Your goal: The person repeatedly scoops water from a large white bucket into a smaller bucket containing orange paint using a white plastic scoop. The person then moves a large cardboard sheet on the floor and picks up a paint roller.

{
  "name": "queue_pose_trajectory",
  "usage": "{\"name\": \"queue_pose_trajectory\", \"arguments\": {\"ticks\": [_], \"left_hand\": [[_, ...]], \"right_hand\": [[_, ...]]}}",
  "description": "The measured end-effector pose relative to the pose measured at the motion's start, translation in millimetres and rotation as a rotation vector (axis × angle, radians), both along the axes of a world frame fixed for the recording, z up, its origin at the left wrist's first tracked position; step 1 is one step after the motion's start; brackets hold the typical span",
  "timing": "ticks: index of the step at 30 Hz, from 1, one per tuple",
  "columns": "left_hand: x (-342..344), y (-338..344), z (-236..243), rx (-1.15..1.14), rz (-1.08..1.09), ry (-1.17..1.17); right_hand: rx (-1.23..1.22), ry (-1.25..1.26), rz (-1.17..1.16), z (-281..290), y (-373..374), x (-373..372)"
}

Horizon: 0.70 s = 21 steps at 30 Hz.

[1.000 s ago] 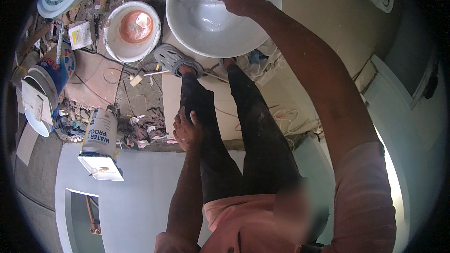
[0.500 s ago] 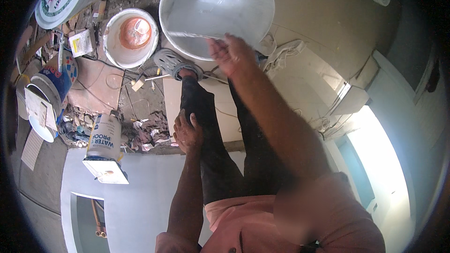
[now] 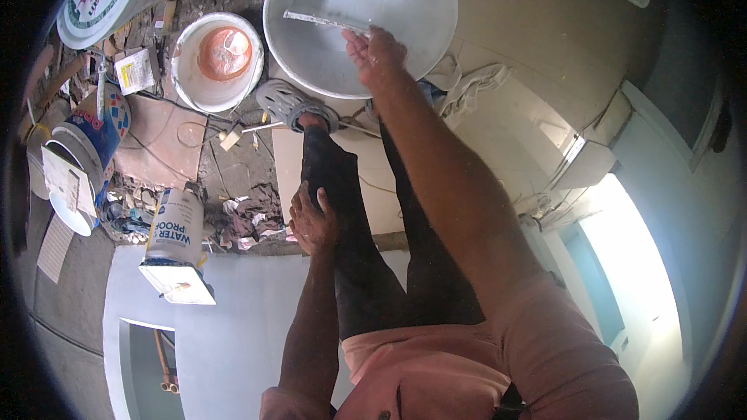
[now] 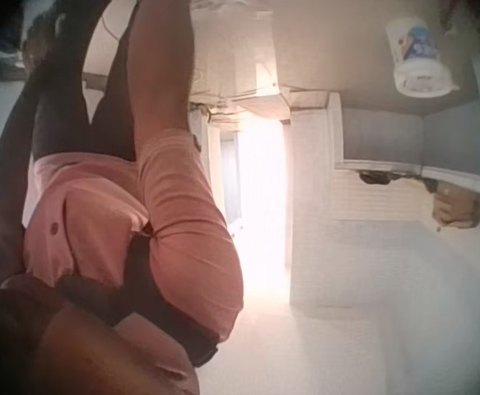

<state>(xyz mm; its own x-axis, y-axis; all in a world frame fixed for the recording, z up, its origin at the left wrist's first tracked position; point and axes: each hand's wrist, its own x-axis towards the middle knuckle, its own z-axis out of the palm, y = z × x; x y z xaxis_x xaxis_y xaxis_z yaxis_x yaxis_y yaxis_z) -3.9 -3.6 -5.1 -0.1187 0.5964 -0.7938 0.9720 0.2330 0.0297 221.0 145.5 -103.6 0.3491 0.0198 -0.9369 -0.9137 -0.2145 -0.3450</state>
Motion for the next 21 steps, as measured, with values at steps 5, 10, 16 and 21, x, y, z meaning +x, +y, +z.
{"name": "queue_pose_trajectory", "arguments": {"ticks": [5, 10, 16, 21], "left_hand": [[-1.0, 1.1, 0.7, -0.005, 0.0, 0.017], [-0.8, 4.8, 3.3, 0.025, -0.012, 0.005], [-4.9, 4.3, 0.9, 0.096, -0.014, -0.018], [-4.0, 6.9, 4.0, 0.032, 0.004, 0.017]], "right_hand": [[-0.022, -0.116, 0.815, -4.9, 14.1, 36.3], [-0.062, -0.513, 1.831, -15.3, 38.4, 73.1], [0.01, -0.945, 2.726, 40.8, 53.0, 53.3], [0.24, -1.336, 3.216, 106.9, 57.6, 64.6]]}}
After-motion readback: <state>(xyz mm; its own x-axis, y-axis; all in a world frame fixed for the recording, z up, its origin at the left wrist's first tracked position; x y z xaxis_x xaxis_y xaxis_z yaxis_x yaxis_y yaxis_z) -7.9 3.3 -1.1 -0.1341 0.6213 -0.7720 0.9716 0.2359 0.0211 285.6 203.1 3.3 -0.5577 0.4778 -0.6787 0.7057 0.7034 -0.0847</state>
